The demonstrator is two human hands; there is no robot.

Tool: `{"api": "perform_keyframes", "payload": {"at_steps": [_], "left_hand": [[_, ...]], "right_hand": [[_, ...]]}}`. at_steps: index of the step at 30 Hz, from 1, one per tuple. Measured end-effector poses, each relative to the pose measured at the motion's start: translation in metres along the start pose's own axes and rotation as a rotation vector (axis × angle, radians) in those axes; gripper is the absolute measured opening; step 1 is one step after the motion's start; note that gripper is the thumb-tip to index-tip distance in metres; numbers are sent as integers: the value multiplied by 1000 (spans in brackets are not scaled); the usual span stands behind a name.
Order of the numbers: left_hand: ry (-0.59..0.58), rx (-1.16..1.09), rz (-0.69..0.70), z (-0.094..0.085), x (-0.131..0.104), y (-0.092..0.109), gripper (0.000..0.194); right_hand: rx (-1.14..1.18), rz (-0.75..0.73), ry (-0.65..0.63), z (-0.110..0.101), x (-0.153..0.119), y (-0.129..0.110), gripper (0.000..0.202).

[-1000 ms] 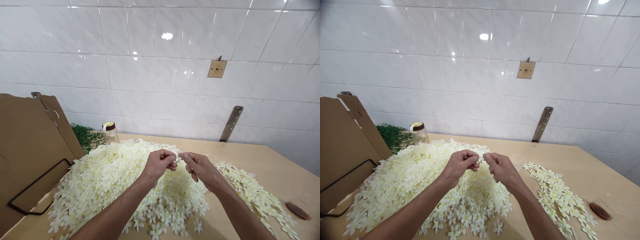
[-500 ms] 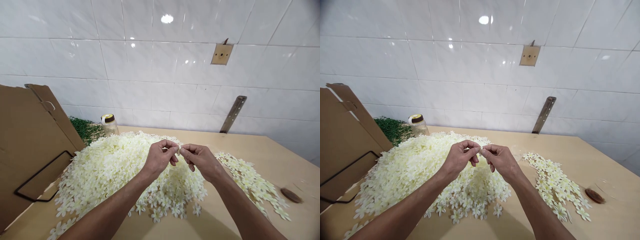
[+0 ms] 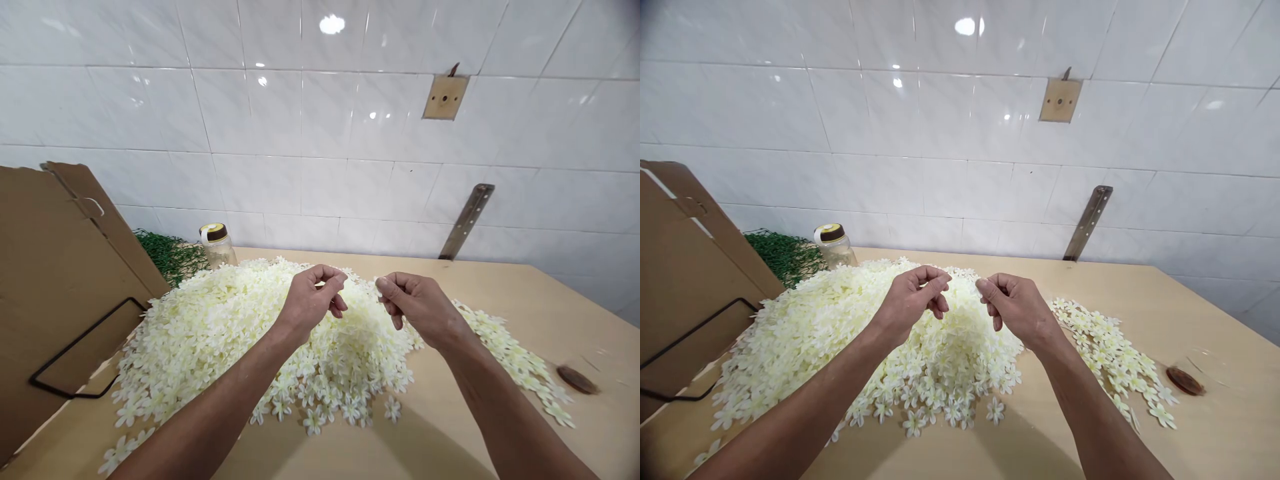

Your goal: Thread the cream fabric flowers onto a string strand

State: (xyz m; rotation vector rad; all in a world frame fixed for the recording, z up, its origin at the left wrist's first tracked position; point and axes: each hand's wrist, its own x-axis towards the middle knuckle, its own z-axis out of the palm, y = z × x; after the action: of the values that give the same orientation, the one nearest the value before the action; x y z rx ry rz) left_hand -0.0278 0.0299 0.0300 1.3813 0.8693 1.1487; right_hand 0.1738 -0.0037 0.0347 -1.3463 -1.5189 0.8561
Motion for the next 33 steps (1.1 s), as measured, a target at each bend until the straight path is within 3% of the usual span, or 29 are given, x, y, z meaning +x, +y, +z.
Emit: {"api": "perform_keyframes", "payload": {"at_steps": [3, 8, 10, 16, 24, 33], "left_hand": [[-72, -28, -74, 5, -1, -3, 27], [-348, -231, -188, 7, -4, -3, 38], [-399, -287, -207, 6, -4, -4, 39], [-300, -329, -221, 3, -2, -7, 35], [-197, -377, -209, 1, -1, 3, 28], [-35, -365, -143, -13, 8, 3, 30]], "right_hand": [[33, 15, -66, 7, -1, 2, 52], [64, 41, -134, 16, -2, 2, 51], [62, 66, -137, 18, -3, 2, 50], [144, 101, -118, 20, -1, 5, 49], [299, 56, -253, 9, -1, 1, 34], [324, 24, -184, 3, 1, -1, 34]]}}
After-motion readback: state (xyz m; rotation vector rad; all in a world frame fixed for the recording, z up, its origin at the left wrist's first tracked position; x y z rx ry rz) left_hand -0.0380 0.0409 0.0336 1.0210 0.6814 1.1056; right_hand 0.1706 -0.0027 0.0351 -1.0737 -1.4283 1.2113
